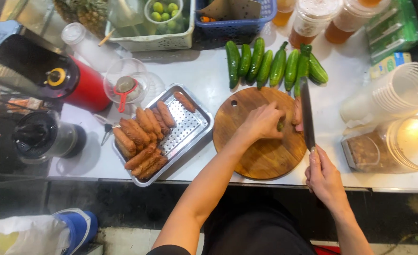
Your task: Slice cucumbers and processed meat on a wooden cutting board using a kitchen knife.
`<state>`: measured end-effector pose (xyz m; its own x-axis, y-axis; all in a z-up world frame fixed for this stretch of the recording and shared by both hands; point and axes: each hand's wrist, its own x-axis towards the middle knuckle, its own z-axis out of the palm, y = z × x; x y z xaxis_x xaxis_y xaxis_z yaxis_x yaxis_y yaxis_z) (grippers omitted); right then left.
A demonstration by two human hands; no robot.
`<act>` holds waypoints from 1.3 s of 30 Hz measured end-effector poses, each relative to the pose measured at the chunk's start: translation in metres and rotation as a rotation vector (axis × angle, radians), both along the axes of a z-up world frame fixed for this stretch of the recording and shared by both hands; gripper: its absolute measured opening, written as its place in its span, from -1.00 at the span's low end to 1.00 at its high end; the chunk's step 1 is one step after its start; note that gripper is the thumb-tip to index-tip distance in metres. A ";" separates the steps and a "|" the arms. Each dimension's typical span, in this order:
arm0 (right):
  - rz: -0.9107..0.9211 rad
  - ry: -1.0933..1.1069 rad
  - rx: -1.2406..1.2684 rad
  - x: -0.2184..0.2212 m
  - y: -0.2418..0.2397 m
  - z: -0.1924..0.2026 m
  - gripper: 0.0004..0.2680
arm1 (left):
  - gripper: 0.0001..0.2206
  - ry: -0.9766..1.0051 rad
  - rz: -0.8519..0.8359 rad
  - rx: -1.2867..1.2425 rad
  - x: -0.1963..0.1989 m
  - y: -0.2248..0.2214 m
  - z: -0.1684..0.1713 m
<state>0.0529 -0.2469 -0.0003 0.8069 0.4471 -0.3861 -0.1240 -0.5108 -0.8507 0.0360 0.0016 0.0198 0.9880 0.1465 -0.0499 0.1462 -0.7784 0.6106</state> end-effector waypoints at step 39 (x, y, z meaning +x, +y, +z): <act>-0.014 -0.022 -0.036 -0.015 0.002 0.026 -0.63 | -0.71 0.043 0.817 0.414 -0.171 0.292 -0.019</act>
<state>0.0381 -0.2448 0.0258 0.8216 0.4220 -0.3833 -0.1124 -0.5393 -0.8346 -0.1354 0.2934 0.0005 0.5674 0.8135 0.1275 0.7639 -0.5778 0.2874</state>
